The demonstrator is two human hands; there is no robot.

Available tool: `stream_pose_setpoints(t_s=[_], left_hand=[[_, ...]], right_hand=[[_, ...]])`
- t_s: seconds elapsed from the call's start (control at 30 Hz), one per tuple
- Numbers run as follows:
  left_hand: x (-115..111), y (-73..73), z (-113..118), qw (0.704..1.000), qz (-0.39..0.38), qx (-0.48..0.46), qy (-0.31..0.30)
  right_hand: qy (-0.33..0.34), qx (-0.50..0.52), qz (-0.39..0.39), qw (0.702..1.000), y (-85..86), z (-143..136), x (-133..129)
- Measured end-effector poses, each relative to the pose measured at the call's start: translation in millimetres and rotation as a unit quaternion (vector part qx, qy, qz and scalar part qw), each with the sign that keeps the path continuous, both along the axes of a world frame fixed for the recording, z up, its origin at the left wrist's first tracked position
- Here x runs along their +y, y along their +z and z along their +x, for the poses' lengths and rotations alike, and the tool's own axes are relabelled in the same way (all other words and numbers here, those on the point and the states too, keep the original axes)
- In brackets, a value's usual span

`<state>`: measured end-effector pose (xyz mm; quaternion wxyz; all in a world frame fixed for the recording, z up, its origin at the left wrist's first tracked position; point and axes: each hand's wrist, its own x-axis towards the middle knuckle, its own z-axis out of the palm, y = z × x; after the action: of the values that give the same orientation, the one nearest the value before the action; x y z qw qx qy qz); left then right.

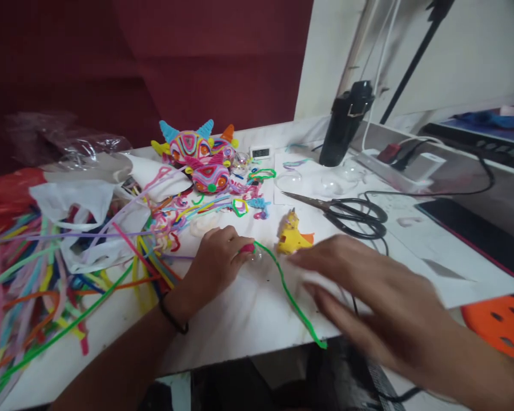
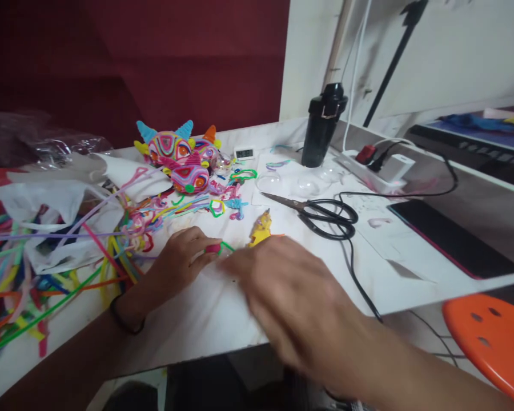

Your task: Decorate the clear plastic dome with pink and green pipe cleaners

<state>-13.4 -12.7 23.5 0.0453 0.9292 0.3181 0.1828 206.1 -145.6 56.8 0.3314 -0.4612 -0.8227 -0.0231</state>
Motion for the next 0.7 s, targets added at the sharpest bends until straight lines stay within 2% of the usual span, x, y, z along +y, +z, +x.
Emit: stream_pose_setpoints(t_s=[0.03, 0.13, 0.2, 0.27, 0.47, 0.7], left_hand=[[0, 0.0, 0, 1.000, -0.001, 0.002, 0.000], [1, -0.2, 0, 1.000, -0.007, 0.001, 0.000], [1, -0.6, 0, 1.000, -0.012, -0.001, 0.000], [1, -0.9, -1, 1.000, -0.016, -0.004, -0.001], [-1, -0.5, -1, 1.000, -0.024, -0.011, 0.004], [-3, 1.0, 1, 0.999, -0.044, -0.009, 0.018]], right_hand=[[-0.026, 0.000, 0.004, 1.000, -6.0, 5, 9], [-0.122, -0.085, -0.048, 0.988, -33.1, 20, 33], [-0.147, -0.097, -0.061, 0.982, -49.3, 27, 44], [-0.160, -0.102, -0.070, 0.979, -58.3, 30, 49], [-0.157, -0.083, -0.092, 0.980, -58.7, 25, 54], [-0.136, 0.021, -0.115, 0.984, -46.2, 38, 47]])
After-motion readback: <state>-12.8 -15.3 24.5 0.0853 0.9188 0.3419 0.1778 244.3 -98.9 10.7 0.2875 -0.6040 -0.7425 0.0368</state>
